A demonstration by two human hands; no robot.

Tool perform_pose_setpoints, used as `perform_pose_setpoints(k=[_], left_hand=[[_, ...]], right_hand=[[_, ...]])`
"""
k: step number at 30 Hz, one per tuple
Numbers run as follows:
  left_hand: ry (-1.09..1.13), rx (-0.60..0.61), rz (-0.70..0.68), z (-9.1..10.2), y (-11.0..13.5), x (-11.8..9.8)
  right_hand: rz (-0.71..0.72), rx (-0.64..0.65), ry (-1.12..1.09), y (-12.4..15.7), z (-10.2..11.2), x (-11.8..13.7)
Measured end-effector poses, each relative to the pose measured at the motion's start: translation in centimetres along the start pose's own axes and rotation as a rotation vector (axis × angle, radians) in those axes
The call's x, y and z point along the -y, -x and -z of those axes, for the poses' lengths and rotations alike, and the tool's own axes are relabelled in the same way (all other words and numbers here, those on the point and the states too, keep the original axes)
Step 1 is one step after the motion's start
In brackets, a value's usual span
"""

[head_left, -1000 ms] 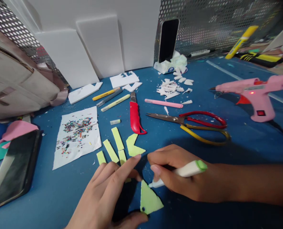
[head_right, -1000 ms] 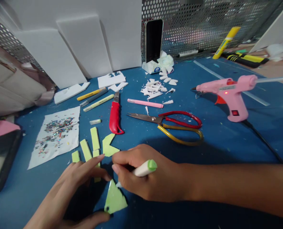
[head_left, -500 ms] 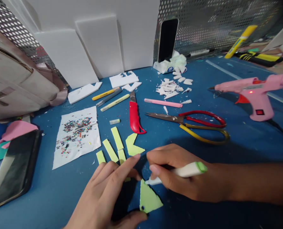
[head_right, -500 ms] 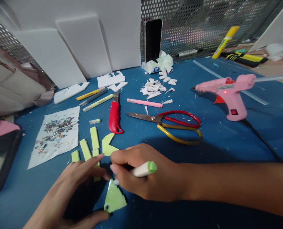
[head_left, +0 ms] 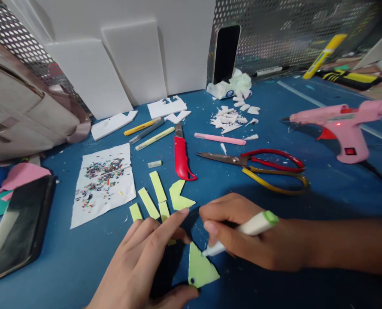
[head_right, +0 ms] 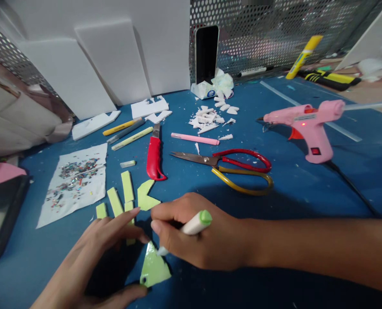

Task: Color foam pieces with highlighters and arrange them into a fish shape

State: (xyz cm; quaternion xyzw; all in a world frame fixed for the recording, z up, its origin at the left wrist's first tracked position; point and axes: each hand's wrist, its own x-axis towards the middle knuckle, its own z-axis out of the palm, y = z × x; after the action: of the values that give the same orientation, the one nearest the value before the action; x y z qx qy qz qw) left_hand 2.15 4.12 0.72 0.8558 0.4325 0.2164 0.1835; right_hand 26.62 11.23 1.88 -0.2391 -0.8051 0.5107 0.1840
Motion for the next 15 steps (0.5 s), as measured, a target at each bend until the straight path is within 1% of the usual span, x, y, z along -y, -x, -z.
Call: perform_pose_setpoints(k=[5,9,13,15], left_hand=[[0.023,-0.001,0.01,-0.02,0.05,-0.2],[0.032,0.003,0.015,-0.11,0.1,-0.14],[0.051,0.004,0.025,-0.12,0.13,-0.1],[0.054,0.008,0.031,-0.09,0.14,-0.15]], right_hand=[[0.086,0.097,-0.036,0.18,-0.1,-0.35],[0.003,0.012,-0.02,0.26,0.07,-0.13],[0.014,0.077,-0.067,0.19,0.21,0.11],[-0.004,0.049,-0.058,0.14,0.21,0.14]])
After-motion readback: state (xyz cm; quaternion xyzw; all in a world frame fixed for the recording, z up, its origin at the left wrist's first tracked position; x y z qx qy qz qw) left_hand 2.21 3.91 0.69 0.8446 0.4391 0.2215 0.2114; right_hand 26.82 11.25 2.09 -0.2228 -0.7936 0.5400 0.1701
